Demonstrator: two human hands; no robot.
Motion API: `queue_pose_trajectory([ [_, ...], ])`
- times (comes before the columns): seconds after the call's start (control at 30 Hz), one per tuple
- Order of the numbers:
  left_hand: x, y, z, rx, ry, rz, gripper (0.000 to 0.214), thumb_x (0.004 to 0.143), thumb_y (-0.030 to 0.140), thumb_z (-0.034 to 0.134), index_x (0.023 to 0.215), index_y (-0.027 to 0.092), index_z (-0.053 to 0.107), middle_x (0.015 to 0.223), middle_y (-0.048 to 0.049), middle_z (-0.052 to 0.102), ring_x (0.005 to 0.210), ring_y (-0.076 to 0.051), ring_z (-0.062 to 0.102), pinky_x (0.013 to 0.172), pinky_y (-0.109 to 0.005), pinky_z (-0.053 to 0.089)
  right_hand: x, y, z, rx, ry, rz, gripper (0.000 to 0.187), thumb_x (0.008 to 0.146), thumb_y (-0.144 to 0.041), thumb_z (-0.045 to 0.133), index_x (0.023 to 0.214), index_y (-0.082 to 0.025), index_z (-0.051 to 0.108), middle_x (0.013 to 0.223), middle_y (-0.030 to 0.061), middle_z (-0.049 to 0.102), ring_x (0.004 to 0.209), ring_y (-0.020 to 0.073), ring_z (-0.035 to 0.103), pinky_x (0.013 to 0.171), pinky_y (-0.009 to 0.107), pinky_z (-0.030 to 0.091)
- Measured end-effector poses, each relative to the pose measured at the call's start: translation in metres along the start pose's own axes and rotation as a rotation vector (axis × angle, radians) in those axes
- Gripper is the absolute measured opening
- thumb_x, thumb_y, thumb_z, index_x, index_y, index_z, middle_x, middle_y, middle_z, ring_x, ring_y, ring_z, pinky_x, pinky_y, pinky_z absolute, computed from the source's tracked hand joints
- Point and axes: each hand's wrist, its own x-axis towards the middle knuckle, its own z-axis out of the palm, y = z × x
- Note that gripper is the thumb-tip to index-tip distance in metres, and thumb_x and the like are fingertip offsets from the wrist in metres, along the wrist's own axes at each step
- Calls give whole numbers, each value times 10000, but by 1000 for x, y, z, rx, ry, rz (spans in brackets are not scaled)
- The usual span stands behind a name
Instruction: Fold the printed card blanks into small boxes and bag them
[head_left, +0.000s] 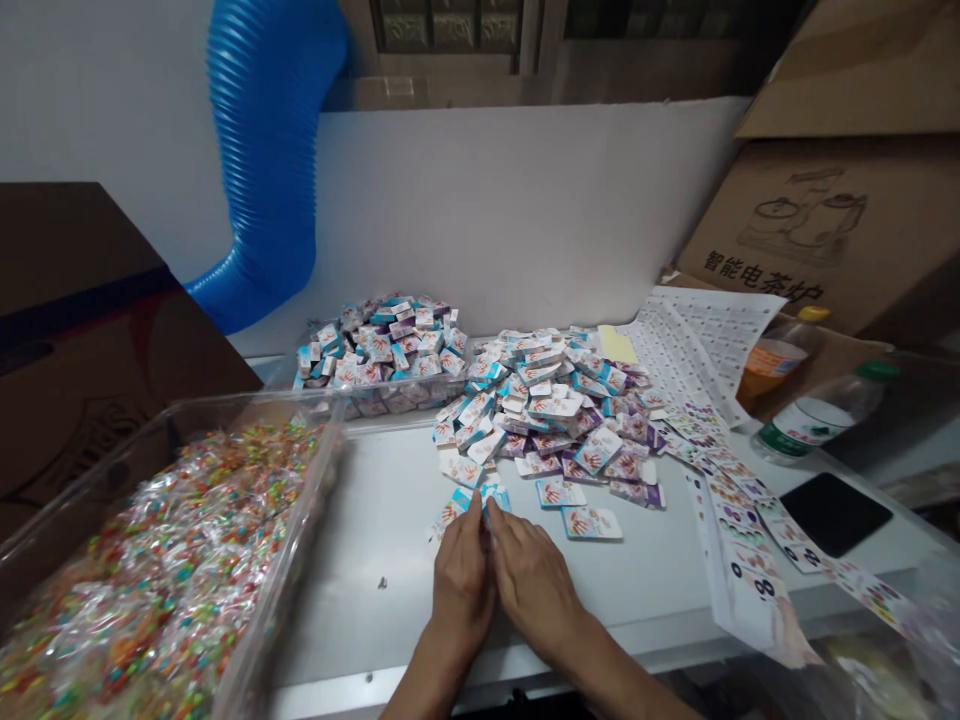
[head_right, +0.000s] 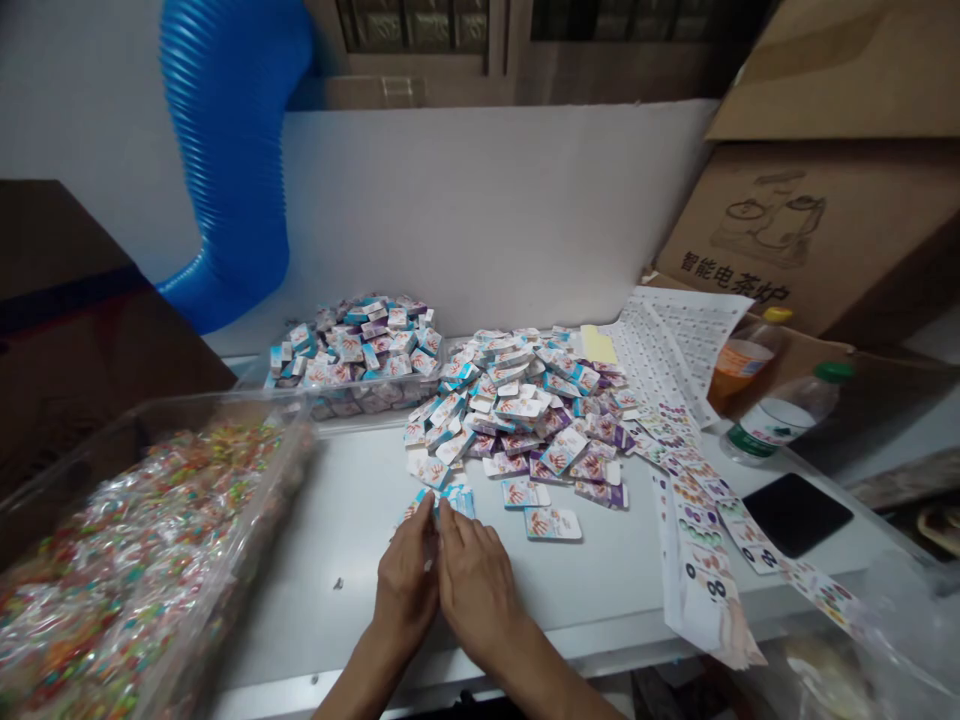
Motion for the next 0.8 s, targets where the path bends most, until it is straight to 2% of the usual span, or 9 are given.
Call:
queue_pose_trajectory([
  [0.17, -11, -11, -13, -80, -152, -118, 692, 847, 259, 489, 1407, 147, 98, 1301, -168, 458, 1115, -229, 521, 903, -379, 460, 31, 29, -28, 191, -234, 39, 389, 823, -208, 438, 1187, -193, 574, 882, 95, 671, 826, 243, 616, 753, 368, 478],
  [0.23, -10, -22, -21, -53, -177, -260, 718, 817, 363, 538, 1386, 134, 166, 1279, -169, 471, 1099, -242, 524, 907, -399, 445, 54, 47, -48, 415, -149, 142, 383, 837, -308, 461, 1178, -180, 580, 963, 93, 676, 906, 246, 614, 806, 370, 472],
  [0.3, -5, -36, -24, 40, -212, -418, 705, 778, 429, 568, 1339, 115, 280, 1218, -165, 513, 1092, -268, 513, 901, -420, 432, 75, 59, -66, 692, 31, 314, 534, 870, -417, 423, 1339, -163, 398, 1104, 115, 630, 964, 237, 606, 821, 373, 478],
  [0.33, -1, -42, -24, 84, -264, -479, 698, 752, 445, 588, 1309, 107, 337, 1183, -160, 537, 1091, -284, 504, 892, -425, 428, 83, 61, -72, 787, 92, 340, 603, 870, -449, 424, 1391, -174, 295, 1204, 122, 574, 1009, 230, 590, 843, 373, 472],
  [0.4, 7, -54, -20, 138, -388, -534, 645, 717, 433, 618, 1246, 117, 431, 1099, -133, 590, 1062, -293, 508, 867, -416, 426, 89, 60, -73, 882, 90, 308, 661, 854, -464, 463, 1413, -201, 226, 1325, 114, 472, 1095, 223, 543, 877, 367, 460],
  [0.47, 13, -61, -15, 148, -461, -538, 570, 717, 386, 614, 1213, 143, 470, 1020, -100, 625, 1008, -274, 537, 832, -384, 435, 83, 55, -61, 838, -8, 228, 587, 839, -431, 504, 1358, -200, 355, 1315, 98, 486, 1117, 222, 525, 896, 363, 451],
  [0.57, 13, -63, -11, 147, -466, -500, 523, 748, 342, 575, 1217, 141, 464, 985, -94, 639, 957, -246, 564, 802, -349, 445, 63, 50, -33, 638, -113, 165, 435, 851, -382, 486, 1224, -160, 528, 1184, 105, 593, 1040, 224, 565, 903, 376, 444],
  [0.73, 5, -56, -14, 159, -416, -290, 356, 843, 243, 439, 1175, 127, 491, 951, -95, 665, 905, -221, 587, 944, -423, 362, 40, 50, -7, 268, -200, 46, 416, 865, -293, 446, 1222, -97, 532, 1155, 148, 594, 1071, 254, 527, 938, 402, 400],
  [0.8, 5, -55, -15, 153, -404, -269, 305, 852, 204, 415, 1133, 150, 521, 918, -78, 672, 868, -206, 595, 917, -411, 388, 39, 49, -4, 191, -204, 15, 414, 869, -275, 436, 1231, -93, 522, 1173, 146, 580, 1103, 248, 502, 955, 382, 386],
])
